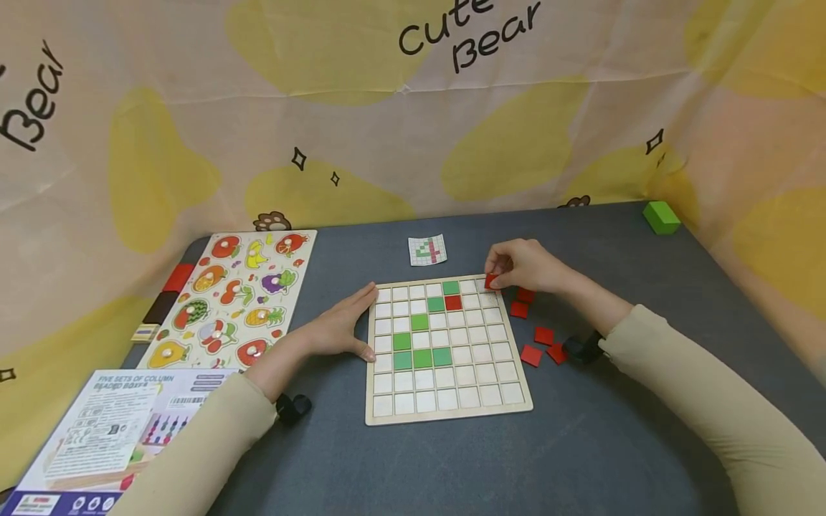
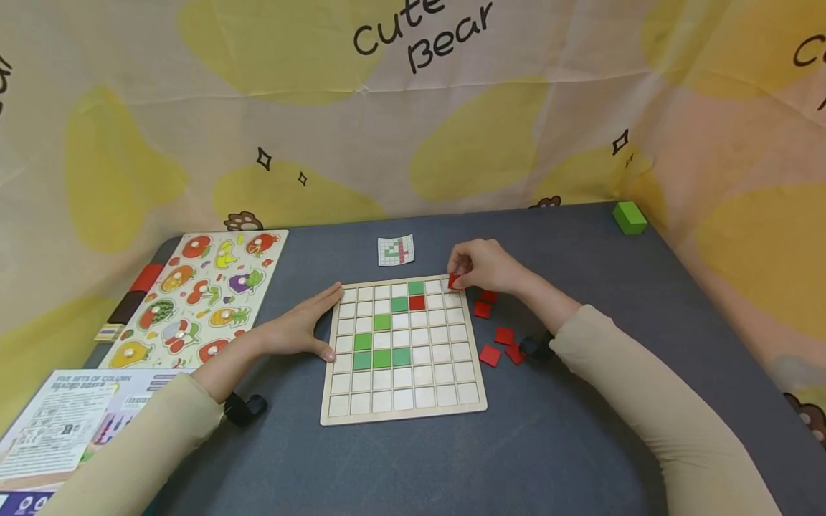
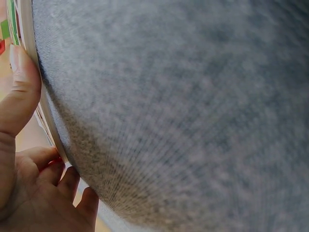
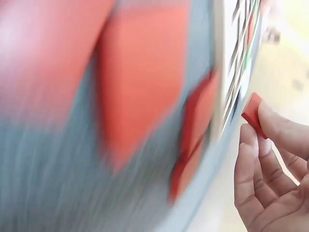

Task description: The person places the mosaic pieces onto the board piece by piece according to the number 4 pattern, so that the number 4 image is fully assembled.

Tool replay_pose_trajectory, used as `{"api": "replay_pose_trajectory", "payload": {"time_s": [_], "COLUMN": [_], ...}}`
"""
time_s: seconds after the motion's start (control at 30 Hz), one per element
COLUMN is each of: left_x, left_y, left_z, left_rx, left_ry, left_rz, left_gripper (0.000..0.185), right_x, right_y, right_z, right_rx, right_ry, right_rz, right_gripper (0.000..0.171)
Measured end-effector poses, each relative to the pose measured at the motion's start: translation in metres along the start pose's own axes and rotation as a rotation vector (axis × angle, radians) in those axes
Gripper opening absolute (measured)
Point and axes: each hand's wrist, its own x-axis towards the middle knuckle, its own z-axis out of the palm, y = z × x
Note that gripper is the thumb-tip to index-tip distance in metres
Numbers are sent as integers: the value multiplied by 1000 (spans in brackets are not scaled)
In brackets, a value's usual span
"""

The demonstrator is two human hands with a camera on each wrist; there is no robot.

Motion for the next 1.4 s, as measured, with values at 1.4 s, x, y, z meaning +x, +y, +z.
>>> {"api": "replay_pose_trajectory", "payload": {"time_s": [1.4], "left_x": [-1], "left_y": [1], "left_z": [0], "left_rx": [-14], "left_ry": [-3], "left_rz": [4], "left_gripper": [117], "right_x": [-2], "right_y": [1], "right_z": [5], "right_rx": [-121], "right_ry": [-74], "right_rz": [-129], "right_gripper": [12]}}
